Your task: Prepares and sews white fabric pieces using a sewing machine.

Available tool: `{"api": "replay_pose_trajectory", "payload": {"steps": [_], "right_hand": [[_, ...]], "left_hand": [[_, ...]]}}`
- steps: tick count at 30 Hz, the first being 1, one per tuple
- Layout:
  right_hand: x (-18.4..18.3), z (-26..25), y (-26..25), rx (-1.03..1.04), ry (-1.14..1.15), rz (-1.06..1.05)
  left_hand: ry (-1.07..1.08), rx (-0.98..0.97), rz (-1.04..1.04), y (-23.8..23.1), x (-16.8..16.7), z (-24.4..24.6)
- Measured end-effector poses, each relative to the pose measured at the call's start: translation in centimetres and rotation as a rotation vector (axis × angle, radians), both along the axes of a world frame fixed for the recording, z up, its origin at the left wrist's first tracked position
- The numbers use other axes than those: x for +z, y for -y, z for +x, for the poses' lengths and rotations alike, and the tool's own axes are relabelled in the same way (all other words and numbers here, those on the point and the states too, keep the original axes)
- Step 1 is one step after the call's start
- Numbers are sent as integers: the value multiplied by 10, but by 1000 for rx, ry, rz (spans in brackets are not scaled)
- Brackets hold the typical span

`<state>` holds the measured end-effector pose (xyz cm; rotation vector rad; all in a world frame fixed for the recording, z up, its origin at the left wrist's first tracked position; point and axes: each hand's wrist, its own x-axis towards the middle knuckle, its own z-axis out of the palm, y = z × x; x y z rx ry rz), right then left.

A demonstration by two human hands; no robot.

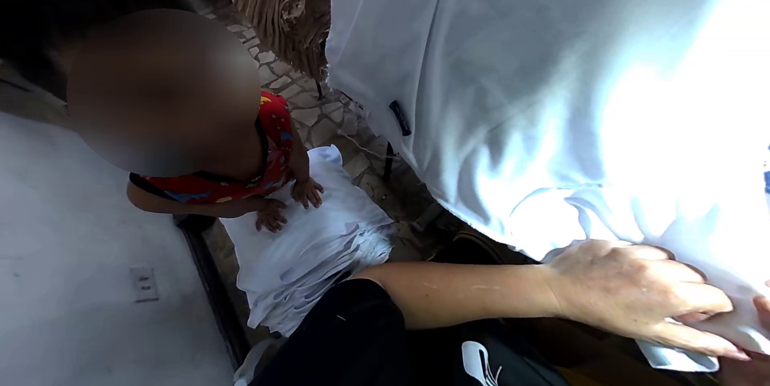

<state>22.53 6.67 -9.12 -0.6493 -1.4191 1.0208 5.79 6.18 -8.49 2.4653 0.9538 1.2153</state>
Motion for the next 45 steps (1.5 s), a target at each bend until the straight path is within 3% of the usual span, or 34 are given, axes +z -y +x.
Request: {"api": "replay_pose_trajectory", "payload": {"steps": [22,32,45], "right_hand": [[11,-2,6,0,30,-20],[-3,-2,6,-38,-138,-18],[0,-2,6,36,-123,0]], "left_hand": [[14,77,123,2,-6,8],[-28,99,140,0,-10,10],[-27,95,181,-2,-12,10]]}}
